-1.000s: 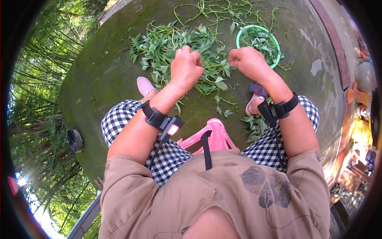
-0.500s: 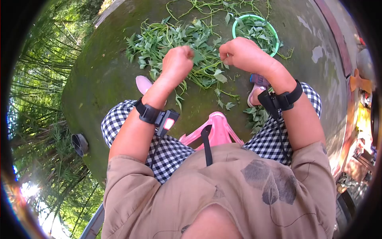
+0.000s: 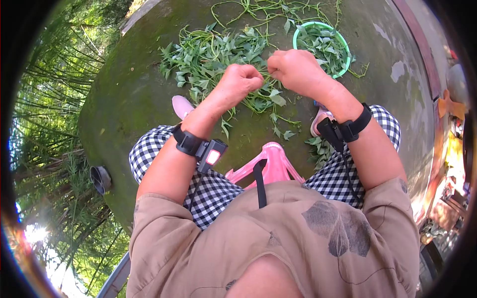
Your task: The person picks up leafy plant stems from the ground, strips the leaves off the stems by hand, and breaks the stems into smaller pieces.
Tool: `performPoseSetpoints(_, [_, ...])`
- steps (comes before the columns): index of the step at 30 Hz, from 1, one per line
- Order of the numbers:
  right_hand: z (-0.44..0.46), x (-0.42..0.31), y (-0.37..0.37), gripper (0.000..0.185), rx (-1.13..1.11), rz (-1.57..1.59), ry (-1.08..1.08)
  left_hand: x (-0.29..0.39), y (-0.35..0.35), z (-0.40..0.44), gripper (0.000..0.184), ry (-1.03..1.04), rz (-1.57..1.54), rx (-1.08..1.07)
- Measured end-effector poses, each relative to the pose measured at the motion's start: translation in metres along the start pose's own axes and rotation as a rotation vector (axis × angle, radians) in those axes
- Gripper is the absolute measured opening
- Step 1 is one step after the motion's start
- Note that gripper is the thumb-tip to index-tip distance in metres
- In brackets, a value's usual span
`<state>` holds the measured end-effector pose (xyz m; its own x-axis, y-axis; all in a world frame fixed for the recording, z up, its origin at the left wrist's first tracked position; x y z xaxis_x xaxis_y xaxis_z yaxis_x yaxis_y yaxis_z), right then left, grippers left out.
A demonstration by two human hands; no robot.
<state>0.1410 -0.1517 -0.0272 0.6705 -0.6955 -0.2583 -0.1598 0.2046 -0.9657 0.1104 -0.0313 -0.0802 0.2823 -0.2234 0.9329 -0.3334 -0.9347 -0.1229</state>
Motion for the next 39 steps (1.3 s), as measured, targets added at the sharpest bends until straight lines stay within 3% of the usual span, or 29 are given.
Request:
performPoseSetpoints(5, [0.003, 0.004, -0.005, 0.007, 0.048, 0.066, 0.042, -0.004, 0.002, -0.004, 0.017, -0.066, -0.103, 0.036])
performPoseSetpoints(9, [0.001, -0.023, -0.016, 0.003, 0.216, -0.191, -0.165, -0.003, -0.003, -0.001, 0.017, 0.051, -0.036, 0.083])
performPoseSetpoints(12, [0.002, -0.023, -0.013, 0.004, 0.233, -0.198, -0.157, 0.002, -0.003, -0.002, 0.016, 0.045, -0.068, 0.099])
performPoseSetpoints(15, [0.005, -0.018, -0.019, 0.005, 0.258, -0.147, -0.105, 0.000, -0.002, -0.005, 0.015, -0.113, -0.243, 0.073])
performPoseSetpoints(28, [0.001, -0.024, -0.015, 0.006, 0.263, -0.129, -0.145, 0.000, 0.003, 0.000, 0.015, 0.058, -0.171, 0.131])
performPoseSetpoints(39, [-0.005, -0.023, -0.005, 0.008, 0.256, -0.060, 0.087, -0.007, -0.007, 0.001, 0.011, 0.054, -0.406, 0.412])
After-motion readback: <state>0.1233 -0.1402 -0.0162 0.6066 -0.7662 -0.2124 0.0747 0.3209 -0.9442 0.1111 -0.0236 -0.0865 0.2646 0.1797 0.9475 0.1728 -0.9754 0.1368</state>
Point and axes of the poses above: each hand's wrist, its own z-axis towards the middle knuckle, its own y-axis out of the palm, x = y × z, the point moved 8 cm from there along z, towards the middle knuckle, and after that the axes turned 11 degrees about -z, right-handed, at the moved point
